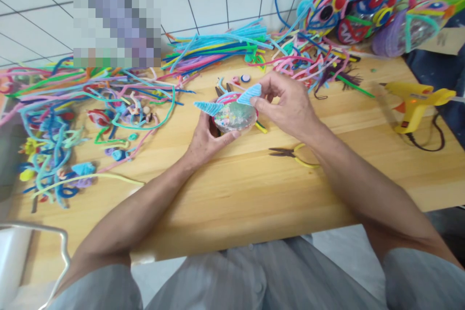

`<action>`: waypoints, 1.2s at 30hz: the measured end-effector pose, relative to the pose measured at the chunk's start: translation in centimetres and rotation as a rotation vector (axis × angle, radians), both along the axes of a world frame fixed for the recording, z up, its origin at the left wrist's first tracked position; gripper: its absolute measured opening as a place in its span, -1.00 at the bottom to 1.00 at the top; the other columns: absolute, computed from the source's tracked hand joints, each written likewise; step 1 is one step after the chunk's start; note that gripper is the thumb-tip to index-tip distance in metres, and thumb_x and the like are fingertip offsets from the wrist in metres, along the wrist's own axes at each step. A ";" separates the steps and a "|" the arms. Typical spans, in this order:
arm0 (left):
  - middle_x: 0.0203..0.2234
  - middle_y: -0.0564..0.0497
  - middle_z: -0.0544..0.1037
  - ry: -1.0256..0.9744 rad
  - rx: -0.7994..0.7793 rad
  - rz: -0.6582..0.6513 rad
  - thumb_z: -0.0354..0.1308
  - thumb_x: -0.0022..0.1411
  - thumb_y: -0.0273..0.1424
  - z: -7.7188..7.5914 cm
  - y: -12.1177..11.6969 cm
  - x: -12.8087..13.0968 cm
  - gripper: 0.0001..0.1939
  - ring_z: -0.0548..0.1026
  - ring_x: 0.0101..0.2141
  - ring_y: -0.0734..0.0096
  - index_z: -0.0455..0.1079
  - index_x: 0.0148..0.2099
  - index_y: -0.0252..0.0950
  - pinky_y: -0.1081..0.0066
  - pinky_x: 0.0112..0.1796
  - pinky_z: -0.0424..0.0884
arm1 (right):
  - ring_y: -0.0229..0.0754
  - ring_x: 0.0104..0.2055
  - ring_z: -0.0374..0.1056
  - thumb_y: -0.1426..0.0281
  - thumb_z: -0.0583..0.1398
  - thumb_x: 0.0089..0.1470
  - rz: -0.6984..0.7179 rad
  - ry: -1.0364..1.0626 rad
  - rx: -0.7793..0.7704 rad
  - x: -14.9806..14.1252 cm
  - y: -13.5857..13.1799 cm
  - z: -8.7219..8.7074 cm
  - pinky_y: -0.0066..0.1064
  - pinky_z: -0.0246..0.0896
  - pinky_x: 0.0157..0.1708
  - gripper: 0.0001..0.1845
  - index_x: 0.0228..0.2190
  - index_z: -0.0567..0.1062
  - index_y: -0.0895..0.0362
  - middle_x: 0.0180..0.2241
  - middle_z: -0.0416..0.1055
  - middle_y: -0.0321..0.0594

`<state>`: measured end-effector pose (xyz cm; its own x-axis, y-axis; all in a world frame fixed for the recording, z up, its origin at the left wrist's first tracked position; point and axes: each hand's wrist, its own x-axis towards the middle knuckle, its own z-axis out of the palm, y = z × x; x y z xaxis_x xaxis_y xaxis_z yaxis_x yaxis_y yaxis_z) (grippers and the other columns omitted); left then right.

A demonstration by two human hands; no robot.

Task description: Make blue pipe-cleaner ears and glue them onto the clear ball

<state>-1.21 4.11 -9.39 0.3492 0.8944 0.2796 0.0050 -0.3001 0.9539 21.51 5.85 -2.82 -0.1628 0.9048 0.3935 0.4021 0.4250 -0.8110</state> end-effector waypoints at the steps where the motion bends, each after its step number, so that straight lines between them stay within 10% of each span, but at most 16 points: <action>1: 0.40 -0.25 0.33 0.003 0.013 -0.009 0.45 0.09 0.18 -0.3 0.1 -0.1 0.07 0.42 0.34 -0.08 0.09 0.47 -0.09 -0.05 0.32 0.40 | -0.11 -0.26 0.45 0.14 0.38 0.20 0.006 -0.003 0.014 0.0 0.0 0.0 -0.22 0.45 -0.20 -0.74 -0.35 0.50 0.00 -0.40 0.48 -0.32; 24: 0.37 -0.26 0.37 0.011 0.058 -0.034 0.44 0.17 0.10 -0.7 0.3 -0.4 -0.02 0.44 0.32 -0.05 0.13 0.46 -0.11 -0.06 0.32 0.40 | -0.06 -0.20 0.45 0.33 0.35 0.20 0.011 -0.117 0.012 0.2 0.0 0.1 -0.19 0.40 -0.16 -0.91 -0.32 0.53 0.02 -0.40 0.47 -0.30; 36: 0.38 -0.25 0.36 0.040 0.094 -0.016 0.44 0.23 0.02 -1.1 0.4 -0.4 -0.05 0.45 0.32 -0.04 0.08 0.48 -0.09 -0.05 0.30 0.44 | -0.09 -0.28 0.43 0.11 0.40 0.14 0.091 -0.069 -0.043 1.4 0.6 0.6 -0.20 0.39 -0.26 -0.72 -0.27 0.55 0.01 -0.34 0.53 -0.26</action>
<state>-1.65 4.50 -10.53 0.3755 0.8592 0.3476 0.0368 -0.3885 0.9207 22.94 6.49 -2.24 -0.2706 0.9009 0.3393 0.4192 0.4276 -0.8009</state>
